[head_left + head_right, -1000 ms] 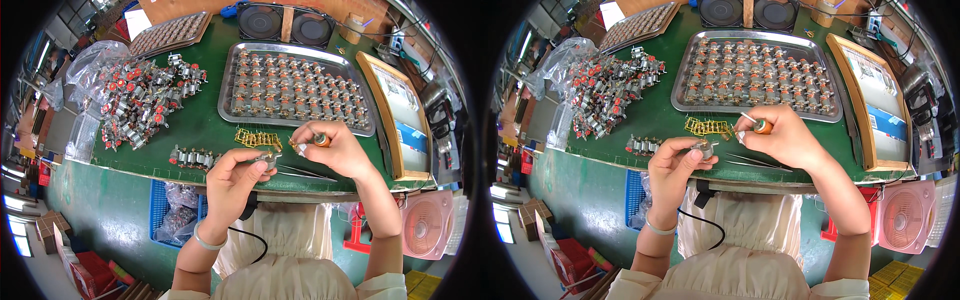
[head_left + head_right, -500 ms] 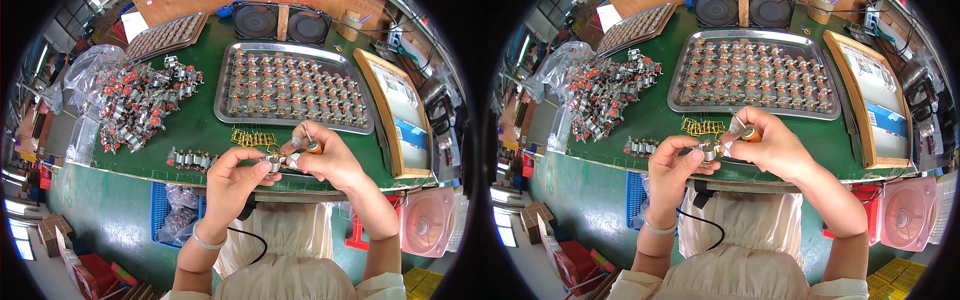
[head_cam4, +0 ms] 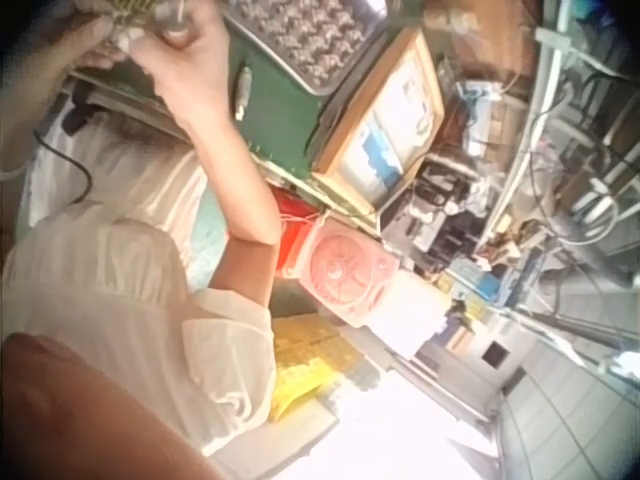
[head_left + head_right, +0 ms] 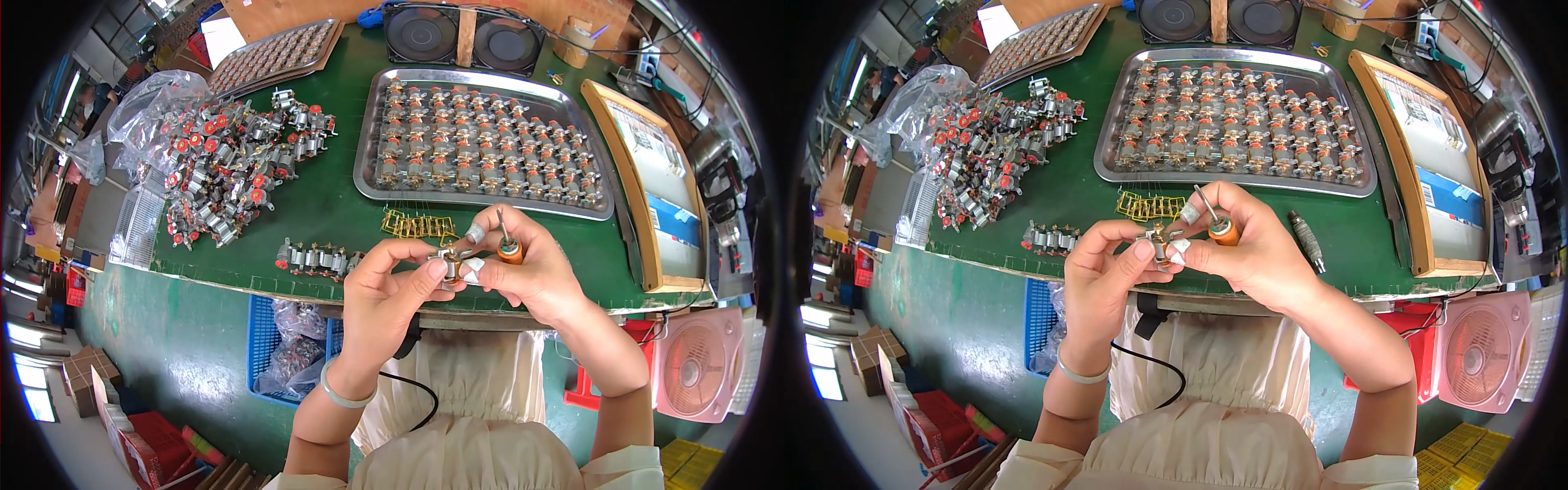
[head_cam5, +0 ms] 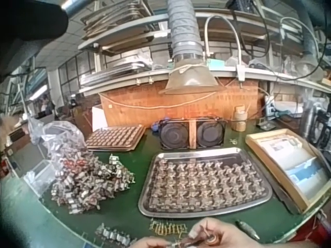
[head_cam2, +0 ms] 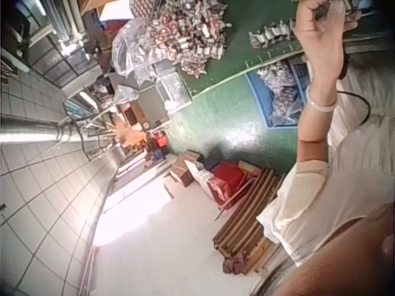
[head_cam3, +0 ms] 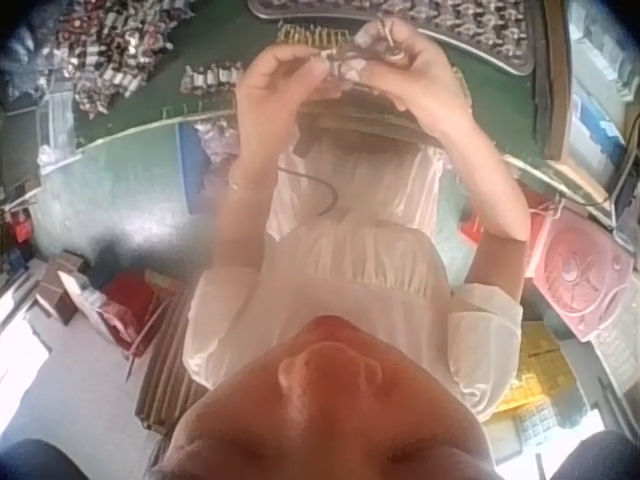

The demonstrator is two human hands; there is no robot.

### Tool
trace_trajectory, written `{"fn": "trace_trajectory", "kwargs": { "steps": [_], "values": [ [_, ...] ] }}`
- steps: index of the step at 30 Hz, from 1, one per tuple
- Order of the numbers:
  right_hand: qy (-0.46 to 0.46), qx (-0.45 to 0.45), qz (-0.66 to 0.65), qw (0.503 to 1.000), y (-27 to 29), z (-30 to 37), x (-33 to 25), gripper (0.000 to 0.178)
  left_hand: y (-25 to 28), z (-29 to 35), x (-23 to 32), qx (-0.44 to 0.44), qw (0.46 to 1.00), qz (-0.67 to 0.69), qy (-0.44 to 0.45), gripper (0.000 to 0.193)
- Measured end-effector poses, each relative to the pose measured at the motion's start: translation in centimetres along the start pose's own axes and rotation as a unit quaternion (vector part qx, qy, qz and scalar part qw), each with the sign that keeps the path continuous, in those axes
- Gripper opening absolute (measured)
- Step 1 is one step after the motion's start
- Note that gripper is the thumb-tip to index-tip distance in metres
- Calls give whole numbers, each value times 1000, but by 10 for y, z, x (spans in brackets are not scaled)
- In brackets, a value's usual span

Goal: Assembling small electronic components using a screwdriver and tweezers and organizing them into a tray.

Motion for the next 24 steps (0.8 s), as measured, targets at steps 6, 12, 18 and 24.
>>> {"fn": "trace_trajectory", "kwargs": {
  "steps": [6,12,18,24],
  "values": [
    [41,50,25,998,-1,5,3,28,0,2,4,-37,999,-1,-14,19],
    [181,51,286,940,-6,17,0,43,9,1,5,8,1000,-2,-18,24],
    [326,62,340,880,-18,30,17,32,8,3,1,59,990,124,-29,34],
    [315,133,262,902,-19,34,39,36,0,5,-11,108,978,172,-43,35]
  ]
}}
Point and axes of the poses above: each hand's wrist, its own z-axis away from the middle knuckle, its own y-axis out of the back of the hand, x = y × z, the point moved 2 cm from there along -z, towards the middle knuckle, and after that the axes turned 5 degrees about -y, right-handed, at the moved point
